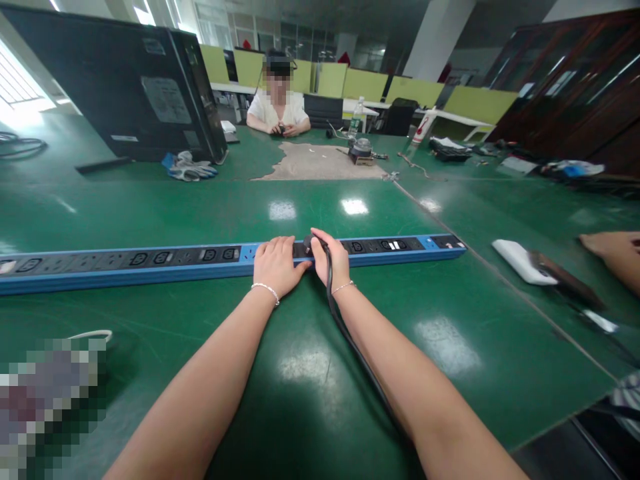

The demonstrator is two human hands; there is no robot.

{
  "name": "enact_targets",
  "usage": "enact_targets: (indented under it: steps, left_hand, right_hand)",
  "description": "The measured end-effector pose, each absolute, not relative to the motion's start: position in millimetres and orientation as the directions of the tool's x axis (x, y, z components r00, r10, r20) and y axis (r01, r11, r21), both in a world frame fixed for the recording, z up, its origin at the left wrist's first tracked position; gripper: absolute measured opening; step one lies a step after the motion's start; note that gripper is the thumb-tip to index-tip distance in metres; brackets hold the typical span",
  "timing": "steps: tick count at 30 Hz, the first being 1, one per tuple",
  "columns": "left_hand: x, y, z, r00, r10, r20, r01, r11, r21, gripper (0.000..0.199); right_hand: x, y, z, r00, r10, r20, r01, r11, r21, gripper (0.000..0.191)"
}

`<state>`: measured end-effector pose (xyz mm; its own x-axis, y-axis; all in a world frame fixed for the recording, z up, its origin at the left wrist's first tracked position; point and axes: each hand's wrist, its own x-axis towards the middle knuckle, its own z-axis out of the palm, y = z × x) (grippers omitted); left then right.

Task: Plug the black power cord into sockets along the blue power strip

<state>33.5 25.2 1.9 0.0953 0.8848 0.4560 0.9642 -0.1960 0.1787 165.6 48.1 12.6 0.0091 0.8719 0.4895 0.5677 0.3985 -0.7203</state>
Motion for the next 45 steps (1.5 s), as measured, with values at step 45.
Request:
enact_targets:
  steps: [45]
  left_hand:
    - [35,26,5,0.086,0.887,0.454,0.955,-0.203,0.216,0.056]
  right_hand:
    - [158,37,16,-0.144,0.850,0.506,0.902,0.323,-0.286,0.038]
